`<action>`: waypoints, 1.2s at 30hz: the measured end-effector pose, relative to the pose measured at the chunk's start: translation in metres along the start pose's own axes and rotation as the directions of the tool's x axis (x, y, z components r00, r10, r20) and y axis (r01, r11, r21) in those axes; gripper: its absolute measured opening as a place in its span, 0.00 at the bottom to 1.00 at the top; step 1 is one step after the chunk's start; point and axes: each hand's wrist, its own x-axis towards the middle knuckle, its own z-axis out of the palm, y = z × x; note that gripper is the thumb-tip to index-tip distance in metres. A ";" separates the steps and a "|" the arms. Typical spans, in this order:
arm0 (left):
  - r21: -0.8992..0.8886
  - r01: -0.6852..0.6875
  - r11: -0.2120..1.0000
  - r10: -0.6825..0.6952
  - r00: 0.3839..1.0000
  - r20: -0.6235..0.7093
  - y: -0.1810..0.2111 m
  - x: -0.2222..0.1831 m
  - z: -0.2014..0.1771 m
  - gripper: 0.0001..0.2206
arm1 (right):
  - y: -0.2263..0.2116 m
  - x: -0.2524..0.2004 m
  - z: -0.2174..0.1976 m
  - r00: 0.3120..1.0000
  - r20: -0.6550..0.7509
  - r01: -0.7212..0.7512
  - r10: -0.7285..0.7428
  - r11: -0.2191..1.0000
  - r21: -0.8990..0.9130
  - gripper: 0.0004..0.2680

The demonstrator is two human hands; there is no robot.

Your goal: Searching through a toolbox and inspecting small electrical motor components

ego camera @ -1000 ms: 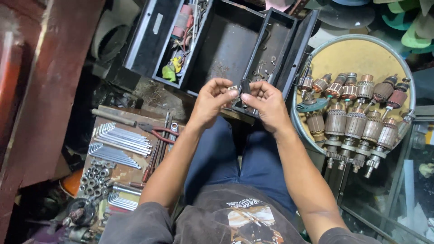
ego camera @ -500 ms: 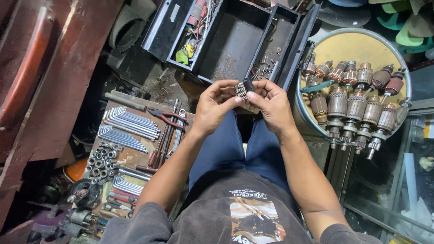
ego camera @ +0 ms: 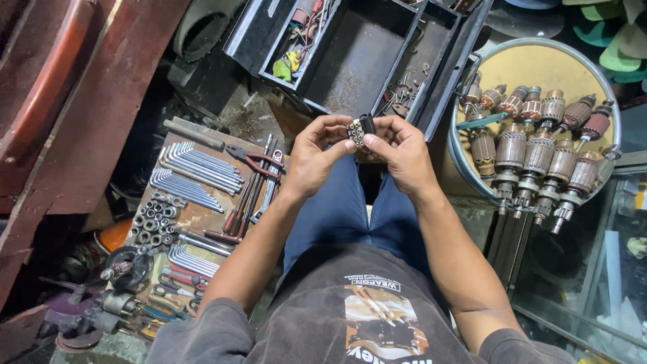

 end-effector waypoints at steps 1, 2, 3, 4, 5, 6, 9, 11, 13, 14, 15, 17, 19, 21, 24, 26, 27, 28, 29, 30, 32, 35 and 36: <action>0.000 -0.003 1.000 0.003 1.000 0.001 0.001 -0.001 0.000 0.19 | 0.002 0.000 -0.001 1.000 0.001 0.002 -0.002 1.000 0.000 0.10; 0.001 0.000 1.000 0.000 1.000 0.002 0.002 -0.001 -0.001 0.19 | 0.003 0.001 -0.001 1.000 0.001 -0.002 0.002 1.000 -0.004 0.09; 0.002 0.004 1.000 -0.004 1.000 0.003 0.003 -0.003 -0.001 0.19 | 0.005 0.000 -0.002 1.000 0.000 -0.009 0.009 1.000 -0.007 0.09; 0.003 0.003 1.000 -0.003 1.000 0.003 0.005 -0.003 0.000 0.19 | 0.004 0.000 -0.002 1.000 0.000 -0.008 0.008 1.000 -0.007 0.09; -0.001 -0.001 1.000 0.001 1.000 0.001 0.006 -0.003 0.001 0.19 | 0.004 -0.001 -0.001 1.000 0.005 0.000 0.000 1.000 -0.017 0.09; -0.005 -0.005 1.000 0.005 1.000 -0.001 0.007 -0.004 0.002 0.18 | 0.003 -0.002 -0.001 1.000 0.010 0.008 -0.008 1.000 -0.027 0.09; -0.020 0.005 1.000 -0.005 1.000 -0.006 0.011 -0.006 0.004 0.18 | 0.000 -0.003 0.000 1.000 0.007 0.011 -0.010 0.999 -0.045 0.09; -0.017 0.003 1.000 -0.003 1.000 -0.006 0.009 -0.006 0.004 0.17 | 0.001 -0.003 0.000 1.000 0.001 0.016 -0.016 0.999 -0.049 0.10; -0.014 -0.001 1.000 0.001 1.000 -0.007 0.008 -0.005 0.004 0.17 | 0.002 -0.002 -0.001 1.000 -0.001 0.022 -0.022 0.998 -0.052 0.10; -0.014 -0.001 1.000 0.001 1.000 -0.008 0.007 -0.004 0.004 0.17 | 0.002 -0.002 -0.001 1.000 -0.007 0.021 -0.022 0.998 -0.063 0.10; -0.014 -0.001 1.000 0.001 1.000 -0.009 0.006 -0.004 0.004 0.17 | 0.003 -0.002 -0.002 1.000 -0.012 0.020 -0.021 0.997 -0.073 0.10; 0.002 -0.002 1.000 0.002 1.000 -0.015 0.009 -0.006 0.002 0.18 | -0.002 -0.004 0.002 1.000 -0.017 0.018 -0.019 0.996 -0.084 0.09; 0.019 -0.001 1.000 0.001 1.000 -0.021 0.010 -0.006 0.000 0.18 | -0.005 -0.005 0.006 1.000 -0.022 0.014 -0.016 0.995 -0.096 0.09; 0.010 -0.007 1.000 0.007 0.999 -0.040 0.007 -0.005 -0.001 0.18 | -0.005 -0.005 0.008 0.999 -0.027 0.015 -0.018 0.994 -0.109 0.09; 0.054 0.011 0.998 -0.007 0.997 -0.077 0.004 -0.003 -0.004 0.18 | -0.008 -0.006 0.010 1.000 -0.010 0.001 -0.002 0.994 -0.111 0.08; 0.073 0.007 0.997 -0.001 0.996 -0.084 0.009 -0.002 -0.004 0.17 | 0.001 -0.004 0.009 1.000 0.012 0.010 -0.008 0.991 -0.133 0.09; 0.090 0.003 0.996 0.005 0.996 -0.088 0.011 -0.002 -0.004 0.16 | 0.005 -0.004 0.007 0.999 0.032 0.019 -0.014 0.987 -0.157 0.09; 0.091 0.006 0.996 0.001 0.996 -0.086 0.011 -0.001 -0.005 0.16 | 0.006 -0.001 0.008 1.000 0.028 0.017 -0.013 0.988 -0.156 0.09; 0.106 0.003 0.994 0.006 0.997 -0.082 0.009 -0.002 -0.006 0.16 | 0.007 -0.002 0.009 0.999 0.044 0.031 -0.025 0.988 -0.154 0.10; 0.121 0.000 0.993 0.010 0.997 -0.078 0.008 -0.003 -0.007 0.16 | 0.008 -0.002 0.010 0.998 0.059 0.045 -0.036 0.987 -0.152 0.11; 0.110 0.018 0.994 -0.010 0.997 -0.073 0.007 -0.004 -0.009 0.17 | 0.010 -0.003 0.007 0.997 0.065 0.046 -0.036 0.985 -0.164 0.11; 0.110 0.037 0.993 -0.029 0.997 -0.070 0.005 -0.004 -0.008 0.18 | 0.016 -0.002 -0.001 0.996 0.082 0.044 -0.031 0.984 -0.171 0.10; 0.118 0.045 0.992 -0.037 0.997 -0.070 0.004 -0.004 -0.008 0.18 | 0.020 -0.002 -0.004 0.996 0.087 0.035 -0.021 0.985 -0.168 0.10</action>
